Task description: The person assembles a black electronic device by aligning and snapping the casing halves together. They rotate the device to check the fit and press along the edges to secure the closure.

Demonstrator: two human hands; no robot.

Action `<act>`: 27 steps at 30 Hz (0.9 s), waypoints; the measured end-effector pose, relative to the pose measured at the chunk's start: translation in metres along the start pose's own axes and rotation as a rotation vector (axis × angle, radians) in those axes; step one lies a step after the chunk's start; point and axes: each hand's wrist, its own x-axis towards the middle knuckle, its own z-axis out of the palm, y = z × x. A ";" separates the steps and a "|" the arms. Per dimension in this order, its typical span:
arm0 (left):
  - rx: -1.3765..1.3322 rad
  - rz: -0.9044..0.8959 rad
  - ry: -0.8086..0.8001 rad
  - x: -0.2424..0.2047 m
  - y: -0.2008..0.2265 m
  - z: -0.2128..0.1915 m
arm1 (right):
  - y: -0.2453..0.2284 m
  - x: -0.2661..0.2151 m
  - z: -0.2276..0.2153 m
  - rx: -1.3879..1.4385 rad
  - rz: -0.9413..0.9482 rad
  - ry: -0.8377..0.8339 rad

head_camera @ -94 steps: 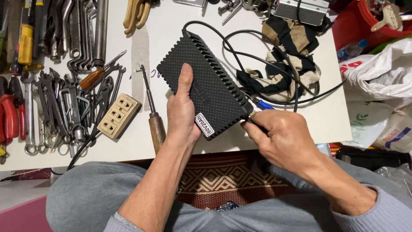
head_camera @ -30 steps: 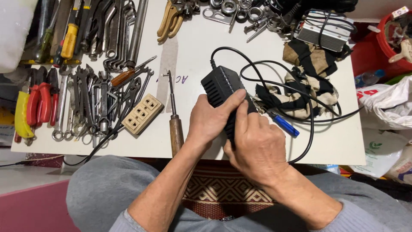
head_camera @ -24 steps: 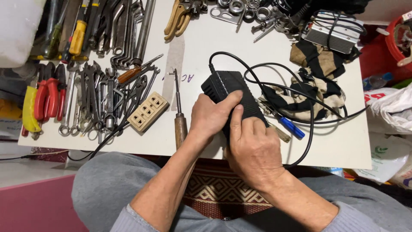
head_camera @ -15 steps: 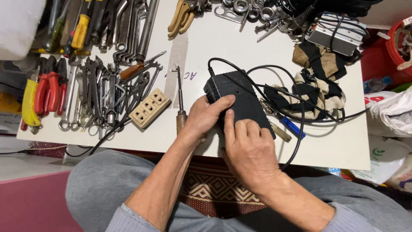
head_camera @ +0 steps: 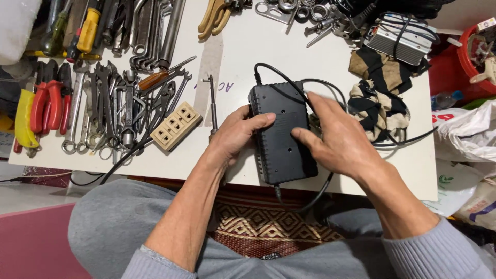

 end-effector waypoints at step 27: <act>0.641 -0.097 -0.054 0.011 0.039 -0.005 | -0.011 0.059 -0.013 0.455 0.402 -0.178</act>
